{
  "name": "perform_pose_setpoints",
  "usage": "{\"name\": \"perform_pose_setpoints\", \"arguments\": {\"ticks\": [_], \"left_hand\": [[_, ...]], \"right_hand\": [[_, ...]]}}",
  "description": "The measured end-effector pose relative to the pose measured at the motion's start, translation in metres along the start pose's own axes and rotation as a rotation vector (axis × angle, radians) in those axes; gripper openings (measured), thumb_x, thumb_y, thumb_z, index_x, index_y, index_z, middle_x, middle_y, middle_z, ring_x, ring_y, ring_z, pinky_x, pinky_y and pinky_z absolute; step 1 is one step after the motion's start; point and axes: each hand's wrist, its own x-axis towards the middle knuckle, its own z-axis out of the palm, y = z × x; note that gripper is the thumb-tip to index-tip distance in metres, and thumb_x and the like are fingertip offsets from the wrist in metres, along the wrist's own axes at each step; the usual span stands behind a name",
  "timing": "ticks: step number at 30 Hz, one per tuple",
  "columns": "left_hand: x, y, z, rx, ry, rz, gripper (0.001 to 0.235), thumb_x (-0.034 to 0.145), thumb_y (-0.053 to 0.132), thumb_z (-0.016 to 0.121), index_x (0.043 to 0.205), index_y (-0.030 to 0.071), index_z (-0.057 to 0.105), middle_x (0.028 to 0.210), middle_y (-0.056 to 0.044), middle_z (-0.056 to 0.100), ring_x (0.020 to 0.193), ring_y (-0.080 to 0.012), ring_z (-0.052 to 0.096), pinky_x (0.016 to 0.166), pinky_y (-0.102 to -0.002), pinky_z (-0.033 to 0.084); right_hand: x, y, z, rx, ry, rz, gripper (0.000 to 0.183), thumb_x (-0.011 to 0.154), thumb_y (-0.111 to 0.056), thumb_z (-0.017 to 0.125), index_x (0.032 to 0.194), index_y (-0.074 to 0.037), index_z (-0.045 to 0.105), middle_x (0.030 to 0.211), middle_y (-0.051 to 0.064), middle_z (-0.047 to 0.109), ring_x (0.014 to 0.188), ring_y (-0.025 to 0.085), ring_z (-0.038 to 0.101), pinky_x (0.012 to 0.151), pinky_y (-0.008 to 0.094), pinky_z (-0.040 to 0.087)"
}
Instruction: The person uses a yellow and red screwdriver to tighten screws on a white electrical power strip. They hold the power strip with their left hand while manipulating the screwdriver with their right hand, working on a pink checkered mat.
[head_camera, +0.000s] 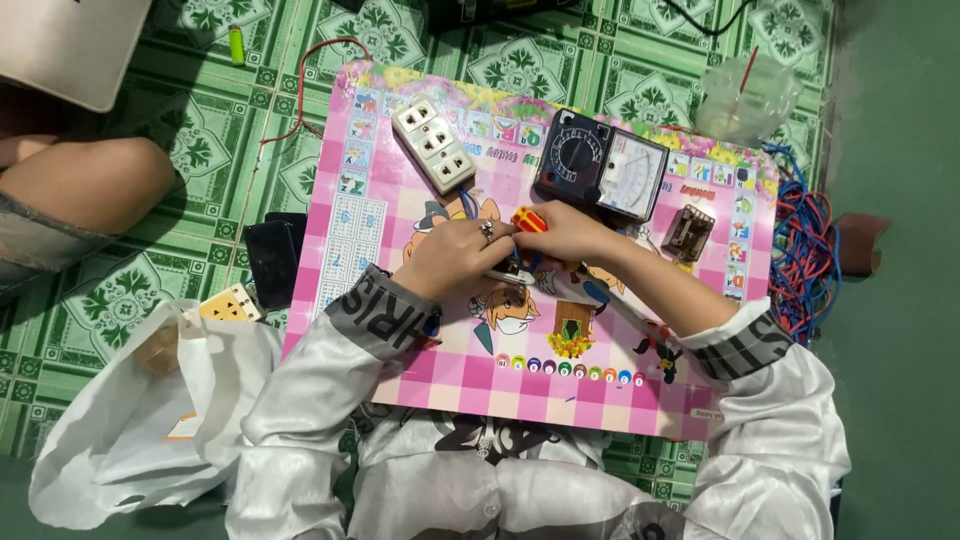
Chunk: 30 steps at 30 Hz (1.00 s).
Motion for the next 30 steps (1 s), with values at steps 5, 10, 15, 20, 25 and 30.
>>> {"name": "perform_pose_setpoints", "arguments": {"ticks": [5, 10, 15, 20, 25, 30], "left_hand": [[-0.005, -0.003, 0.014, 0.03, 0.029, 0.013, 0.053, 0.079, 0.053, 0.079, 0.11, 0.014, 0.063, 0.102, -0.005, 0.066, 0.081, -0.0266, 0.07, 0.068, -0.035, 0.057], [-0.01, -0.011, 0.03, 0.017, 0.059, -0.001, 0.051, 0.082, 0.051, 0.073, 0.114, 0.013, 0.063, 0.102, -0.007, 0.069, 0.083, -0.0278, 0.072, 0.07, -0.037, 0.057], [0.001, -0.007, 0.022, -0.001, 0.094, 0.033, 0.068, 0.07, 0.043, 0.085, 0.123, 0.009, 0.06, 0.095, -0.015, 0.07, 0.079, -0.0351, 0.071, 0.069, -0.046, 0.058], [0.004, -0.005, 0.02, 0.072, 0.016, 0.002, 0.082, 0.064, 0.042, 0.093, 0.131, 0.013, 0.056, 0.079, -0.007, 0.068, 0.076, -0.0267, 0.071, 0.069, -0.037, 0.057], [0.005, 0.0, 0.015, 0.079, 0.003, -0.007, 0.084, 0.062, 0.047, 0.094, 0.13, 0.017, 0.057, 0.082, -0.007, 0.069, 0.077, -0.0266, 0.072, 0.071, -0.037, 0.057], [0.006, 0.002, 0.012, 0.084, -0.011, -0.002, 0.083, 0.061, 0.046, 0.096, 0.128, 0.014, 0.058, 0.082, -0.01, 0.071, 0.08, -0.0286, 0.073, 0.073, -0.038, 0.058]], "right_hand": [[-0.016, -0.024, 0.003, 0.244, -0.032, 0.049, 0.011, 0.09, -0.007, 0.068, 0.089, 0.003, 0.072, 0.057, 0.018, 0.066, 0.037, 0.013, 0.051, 0.036, 0.023, 0.042], [-0.016, -0.018, -0.003, 0.179, -0.024, 0.032, 0.013, 0.088, -0.009, 0.073, 0.09, 0.004, 0.072, 0.058, 0.018, 0.066, 0.041, 0.014, 0.053, 0.036, 0.025, 0.042], [-0.013, -0.003, -0.003, 0.2, -0.02, 0.0, 0.017, 0.087, -0.006, 0.077, 0.089, 0.009, 0.069, 0.059, 0.023, 0.063, 0.043, 0.018, 0.05, 0.034, 0.028, 0.038], [-0.019, -0.016, 0.001, 0.284, 0.011, 0.031, 0.018, 0.091, -0.008, 0.076, 0.088, 0.008, 0.067, 0.056, 0.018, 0.058, 0.037, 0.015, 0.043, 0.031, 0.027, 0.036], [-0.001, 0.029, -0.005, 0.329, 0.0, -0.003, 0.016, 0.092, -0.006, 0.073, 0.089, 0.007, 0.065, 0.055, 0.015, 0.053, 0.033, 0.014, 0.04, 0.029, 0.029, 0.032], [-0.017, 0.014, -0.005, 0.339, 0.017, -0.011, 0.016, 0.091, -0.005, 0.074, 0.091, 0.009, 0.067, 0.055, 0.015, 0.053, 0.034, 0.013, 0.041, 0.03, 0.028, 0.033]]}}
